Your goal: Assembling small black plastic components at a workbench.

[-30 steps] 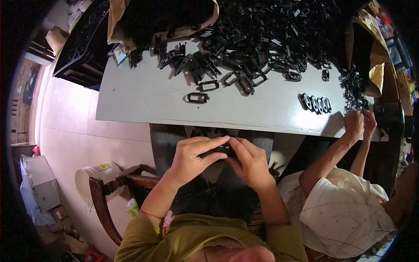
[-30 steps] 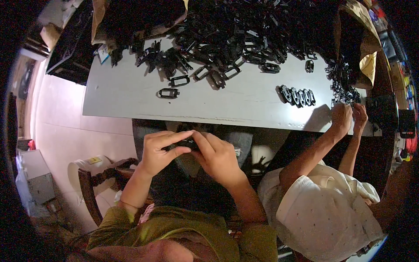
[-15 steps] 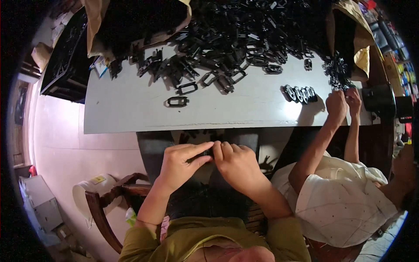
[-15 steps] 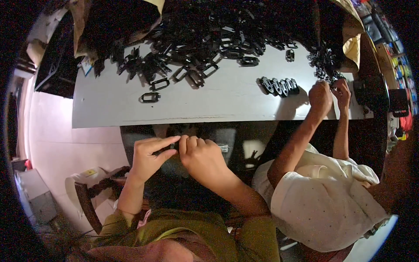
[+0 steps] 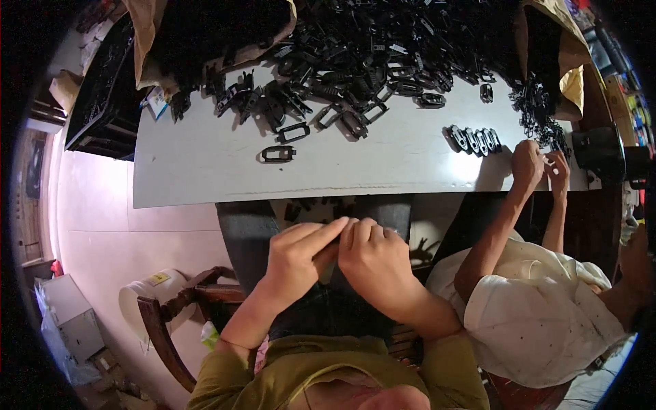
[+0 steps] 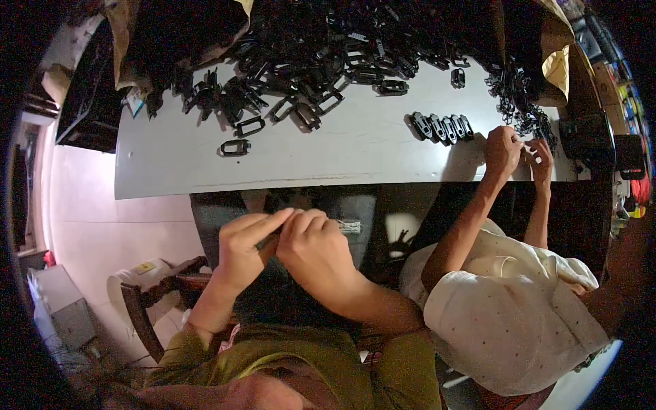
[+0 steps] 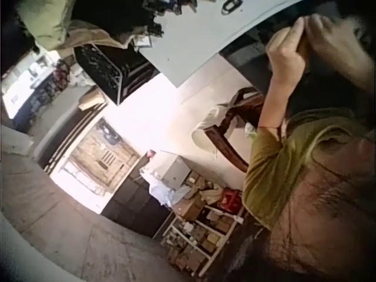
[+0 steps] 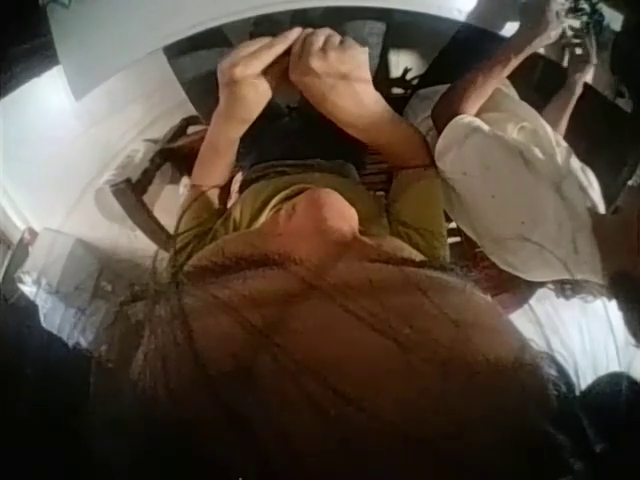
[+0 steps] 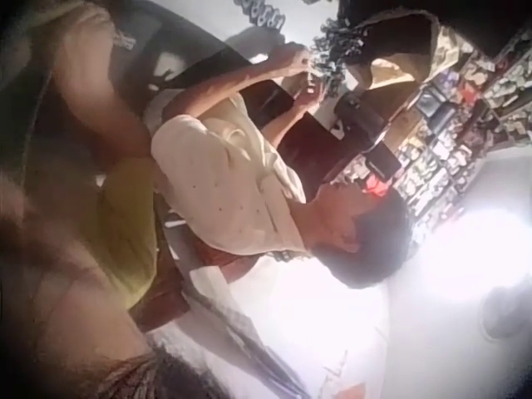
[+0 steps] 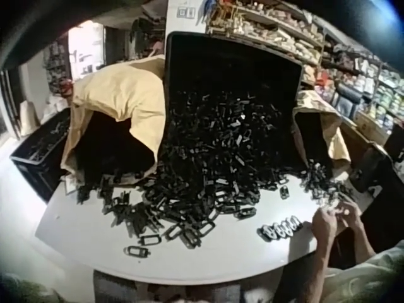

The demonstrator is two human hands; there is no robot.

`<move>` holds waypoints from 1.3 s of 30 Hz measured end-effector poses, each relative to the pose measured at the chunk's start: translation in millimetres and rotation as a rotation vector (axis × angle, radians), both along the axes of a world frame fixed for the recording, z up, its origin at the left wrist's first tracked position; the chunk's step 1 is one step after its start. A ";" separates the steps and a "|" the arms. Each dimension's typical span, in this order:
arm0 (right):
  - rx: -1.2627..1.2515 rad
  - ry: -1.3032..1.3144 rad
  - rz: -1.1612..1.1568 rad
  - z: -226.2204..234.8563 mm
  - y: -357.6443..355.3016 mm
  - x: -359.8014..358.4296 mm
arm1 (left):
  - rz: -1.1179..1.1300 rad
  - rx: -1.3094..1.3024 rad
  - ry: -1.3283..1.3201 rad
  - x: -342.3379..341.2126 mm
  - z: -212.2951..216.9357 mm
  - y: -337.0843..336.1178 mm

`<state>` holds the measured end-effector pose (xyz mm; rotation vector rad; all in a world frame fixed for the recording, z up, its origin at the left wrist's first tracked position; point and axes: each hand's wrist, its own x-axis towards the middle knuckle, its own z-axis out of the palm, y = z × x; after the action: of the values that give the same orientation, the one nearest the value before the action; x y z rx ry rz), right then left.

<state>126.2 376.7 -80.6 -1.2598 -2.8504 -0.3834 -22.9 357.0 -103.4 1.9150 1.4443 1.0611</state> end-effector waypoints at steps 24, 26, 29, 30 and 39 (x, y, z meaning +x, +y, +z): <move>-1.171 1.307 0.023 -56.6 9.4 20.7 | 0.058 -0.095 -0.351 -30.8 -32.1 -8.6; -1.051 1.087 0.179 -60.8 22.1 24.3 | 0.044 -0.068 -0.313 -31.8 -31.4 -8.3; -0.486 1.194 -0.055 -46.9 52.5 48.0 | 0.042 -0.228 -0.024 -31.8 -33.4 -10.2; -0.320 1.163 -0.186 -40.1 67.2 64.2 | 0.043 -0.228 -0.022 -31.4 -36.2 -9.9; 0.086 0.445 -0.897 -75.2 134.7 141.7 | 0.064 0.189 0.461 -39.9 -23.2 56.6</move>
<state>267.9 511.5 -155.8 -2.1955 -1.7671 -0.1691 -62.8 413.6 -126.7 2.3769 1.7060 0.8409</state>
